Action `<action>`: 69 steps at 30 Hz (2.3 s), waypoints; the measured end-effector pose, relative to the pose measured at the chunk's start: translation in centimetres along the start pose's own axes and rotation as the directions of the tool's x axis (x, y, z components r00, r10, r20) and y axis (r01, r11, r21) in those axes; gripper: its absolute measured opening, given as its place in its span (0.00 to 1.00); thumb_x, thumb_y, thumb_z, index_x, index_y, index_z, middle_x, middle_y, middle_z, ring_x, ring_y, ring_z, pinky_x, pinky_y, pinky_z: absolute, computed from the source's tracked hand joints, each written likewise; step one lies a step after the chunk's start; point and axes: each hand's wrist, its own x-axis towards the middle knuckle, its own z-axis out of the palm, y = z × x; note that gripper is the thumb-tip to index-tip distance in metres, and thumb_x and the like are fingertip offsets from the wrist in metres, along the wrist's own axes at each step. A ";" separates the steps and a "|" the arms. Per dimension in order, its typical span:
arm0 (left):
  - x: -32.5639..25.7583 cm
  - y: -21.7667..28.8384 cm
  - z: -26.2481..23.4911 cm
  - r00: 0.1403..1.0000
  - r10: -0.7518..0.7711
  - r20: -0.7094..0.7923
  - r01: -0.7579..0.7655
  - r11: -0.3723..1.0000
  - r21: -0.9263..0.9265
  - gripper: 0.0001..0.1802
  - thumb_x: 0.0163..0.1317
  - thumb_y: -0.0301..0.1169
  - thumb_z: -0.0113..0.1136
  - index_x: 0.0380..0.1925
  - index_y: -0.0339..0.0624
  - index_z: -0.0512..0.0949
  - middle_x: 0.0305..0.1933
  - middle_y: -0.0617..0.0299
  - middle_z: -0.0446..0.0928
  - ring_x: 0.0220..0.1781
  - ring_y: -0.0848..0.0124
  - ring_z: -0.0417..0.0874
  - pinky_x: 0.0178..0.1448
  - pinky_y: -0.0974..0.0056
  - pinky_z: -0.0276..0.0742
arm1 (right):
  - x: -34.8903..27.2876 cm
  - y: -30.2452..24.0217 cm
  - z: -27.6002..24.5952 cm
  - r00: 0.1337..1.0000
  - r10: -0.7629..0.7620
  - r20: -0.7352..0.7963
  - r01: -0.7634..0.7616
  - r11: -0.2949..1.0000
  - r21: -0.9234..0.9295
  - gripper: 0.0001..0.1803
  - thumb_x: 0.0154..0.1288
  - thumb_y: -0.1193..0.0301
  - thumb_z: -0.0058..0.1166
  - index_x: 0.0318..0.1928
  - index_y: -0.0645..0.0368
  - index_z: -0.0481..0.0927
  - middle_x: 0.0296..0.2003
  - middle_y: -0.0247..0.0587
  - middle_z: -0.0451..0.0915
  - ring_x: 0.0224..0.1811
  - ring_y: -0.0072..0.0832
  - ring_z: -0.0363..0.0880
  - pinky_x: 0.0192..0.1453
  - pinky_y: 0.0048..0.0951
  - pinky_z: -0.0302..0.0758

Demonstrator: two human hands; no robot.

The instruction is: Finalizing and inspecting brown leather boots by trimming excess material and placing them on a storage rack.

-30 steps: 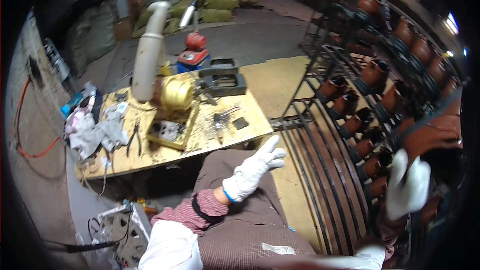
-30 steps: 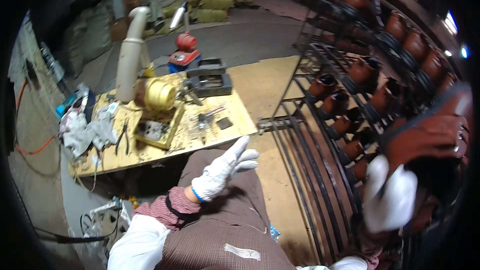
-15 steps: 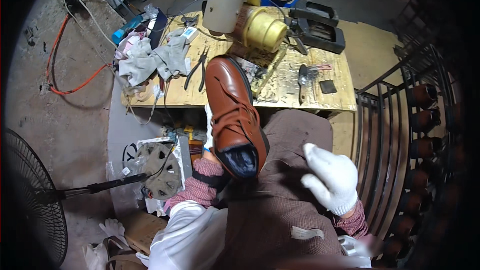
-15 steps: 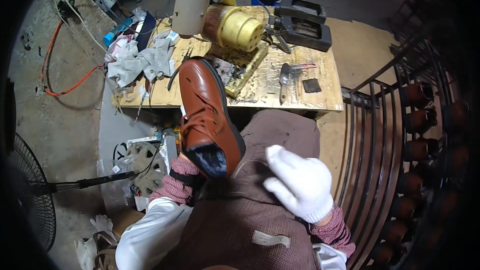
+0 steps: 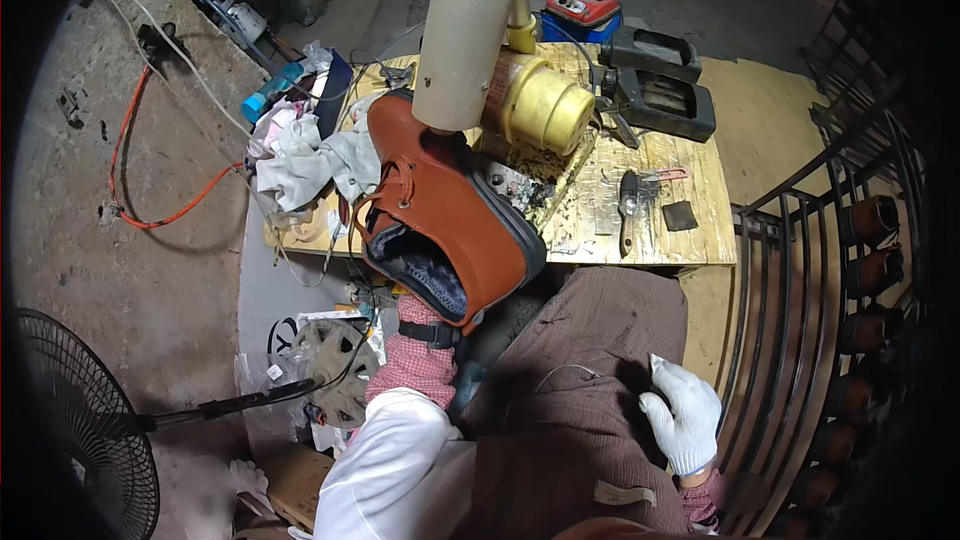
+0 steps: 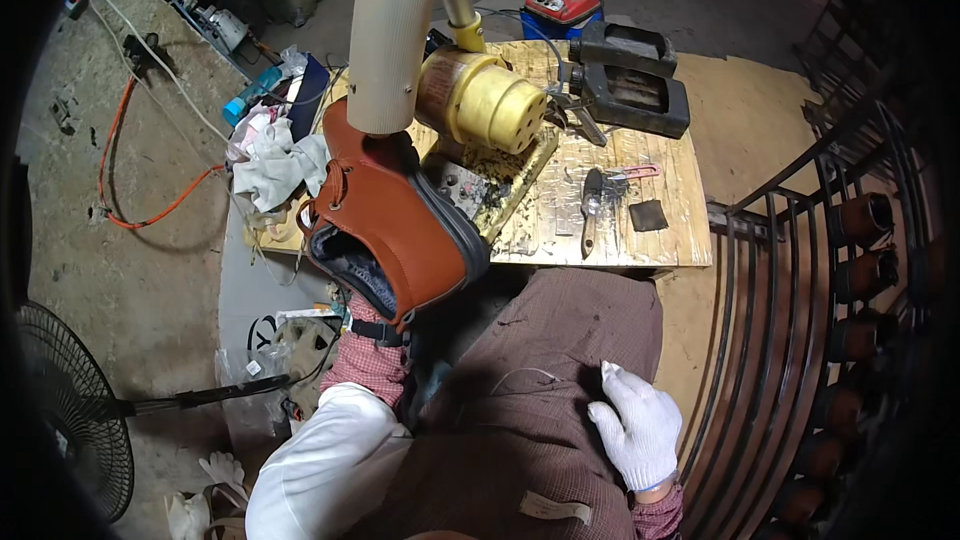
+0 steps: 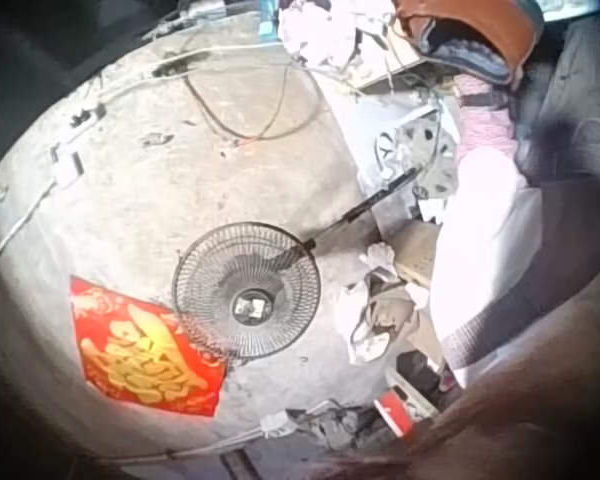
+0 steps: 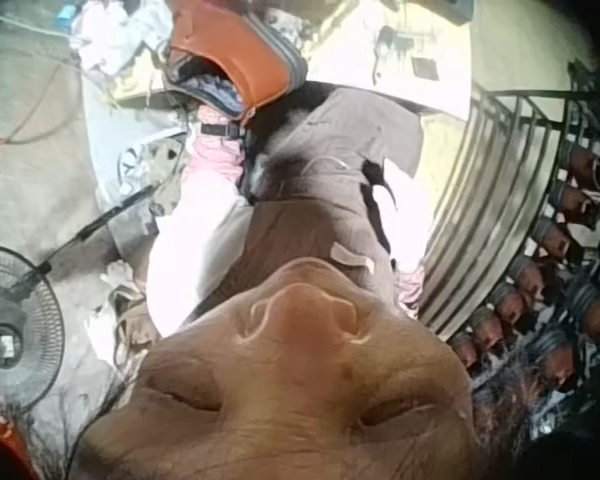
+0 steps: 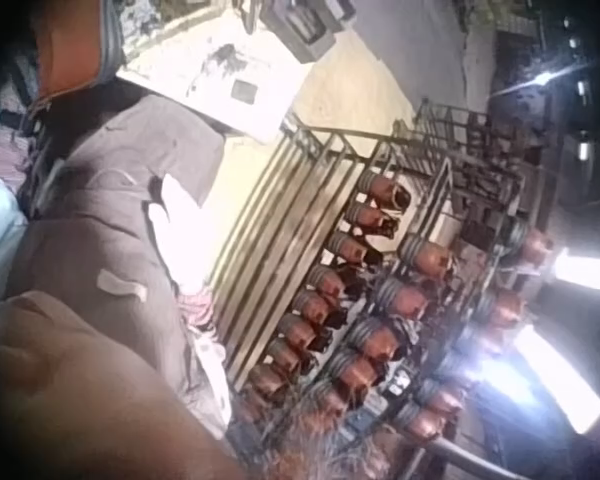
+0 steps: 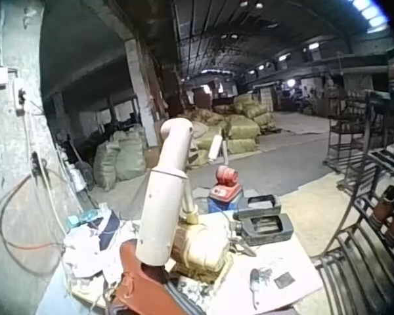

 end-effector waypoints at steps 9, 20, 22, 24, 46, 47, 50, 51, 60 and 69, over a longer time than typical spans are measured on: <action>-12.3 -5.2 -2.2 0.994 0.111 -0.013 -0.111 0.976 -0.187 0.54 0.65 0.76 0.39 0.76 0.45 0.58 0.74 0.48 0.66 0.73 0.50 0.70 0.77 0.45 0.67 | 2.1 0.6 1.7 0.998 -0.046 0.031 0.043 0.996 0.079 0.18 0.60 0.64 0.67 0.48 0.58 0.85 0.48 0.45 0.87 0.47 0.43 0.86 0.49 0.37 0.80; -10.7 -2.5 2.7 0.952 0.233 -0.197 -0.204 0.967 0.156 0.40 0.73 0.61 0.49 0.73 0.44 0.65 0.72 0.54 0.71 0.68 0.57 0.76 0.72 0.50 0.74 | 0.4 0.8 2.3 0.995 0.010 0.096 -0.013 0.999 0.031 0.19 0.57 0.66 0.68 0.49 0.58 0.85 0.47 0.46 0.86 0.46 0.44 0.86 0.50 0.37 0.81; -10.4 -1.8 3.4 0.957 0.232 -0.172 -0.209 0.968 0.142 0.39 0.74 0.61 0.49 0.73 0.44 0.65 0.71 0.55 0.72 0.67 0.58 0.77 0.72 0.50 0.74 | -0.2 1.3 2.6 0.996 0.036 0.079 -0.040 0.998 0.050 0.19 0.56 0.67 0.68 0.49 0.58 0.85 0.47 0.47 0.86 0.47 0.44 0.86 0.50 0.38 0.81; -10.1 -1.3 4.5 0.931 0.322 -0.172 -0.277 0.930 0.240 0.38 0.74 0.59 0.50 0.72 0.44 0.66 0.70 0.55 0.73 0.66 0.59 0.77 0.71 0.52 0.75 | -0.3 1.8 2.7 0.995 0.070 0.067 -0.075 0.995 0.068 0.20 0.56 0.68 0.68 0.49 0.59 0.85 0.47 0.48 0.86 0.47 0.45 0.86 0.51 0.38 0.81; -3.9 3.0 7.2 0.638 0.707 -0.305 -0.618 0.706 0.345 0.36 0.69 0.48 0.66 0.69 0.44 0.66 0.63 0.59 0.74 0.60 0.64 0.79 0.62 0.57 0.81 | 7.8 -0.2 2.3 0.939 -0.345 0.009 0.345 0.938 -0.027 0.25 0.63 0.64 0.63 0.60 0.56 0.81 0.55 0.45 0.83 0.47 0.39 0.84 0.51 0.37 0.77; -4.9 2.6 6.8 0.643 0.702 -0.305 -0.616 0.711 0.339 0.34 0.70 0.48 0.65 0.69 0.44 0.67 0.63 0.59 0.75 0.60 0.64 0.79 0.62 0.56 0.81 | 9.4 -1.4 2.1 0.905 -0.424 -0.018 0.423 0.905 -0.048 0.25 0.63 0.66 0.63 0.60 0.57 0.81 0.56 0.46 0.82 0.49 0.40 0.82 0.51 0.37 0.76; -7.9 0.9 5.8 0.633 0.705 -0.320 -0.603 0.708 0.367 0.30 0.72 0.47 0.61 0.68 0.46 0.69 0.64 0.59 0.76 0.60 0.63 0.80 0.63 0.56 0.81 | 14.4 -5.8 2.8 0.773 -0.635 -0.007 0.630 0.768 -0.113 0.29 0.60 0.70 0.58 0.63 0.56 0.77 0.59 0.46 0.78 0.55 0.44 0.80 0.51 0.40 0.77; -8.2 -0.6 7.1 0.660 0.660 -0.358 -0.572 0.751 0.330 0.30 0.73 0.47 0.61 0.68 0.47 0.69 0.64 0.59 0.76 0.60 0.63 0.81 0.64 0.56 0.80 | 15.5 -6.6 3.3 0.731 -0.682 -0.035 0.664 0.722 -0.193 0.29 0.59 0.70 0.55 0.63 0.56 0.76 0.59 0.44 0.78 0.57 0.45 0.79 0.50 0.41 0.77; -11.3 0.4 8.1 0.665 0.664 -0.340 -0.523 0.740 0.423 0.54 0.70 0.48 0.64 0.82 0.52 0.37 0.71 0.54 0.66 0.66 0.57 0.75 0.66 0.49 0.77 | 11.5 -2.8 7.6 0.605 -0.301 0.737 0.671 0.691 -0.268 0.08 0.53 0.71 0.57 0.27 0.56 0.89 0.28 0.47 0.87 0.34 0.44 0.87 0.37 0.42 0.80; -10.8 1.0 2.2 0.817 0.529 -0.229 -0.516 0.848 0.120 0.41 0.72 0.64 0.49 0.76 0.54 0.61 0.78 0.61 0.64 0.75 0.56 0.67 0.79 0.47 0.62 | -0.2 3.4 2.6 0.984 0.102 0.146 -0.103 0.995 0.001 0.10 0.57 0.70 0.65 0.40 0.58 0.86 0.33 0.46 0.85 0.37 0.46 0.84 0.45 0.42 0.79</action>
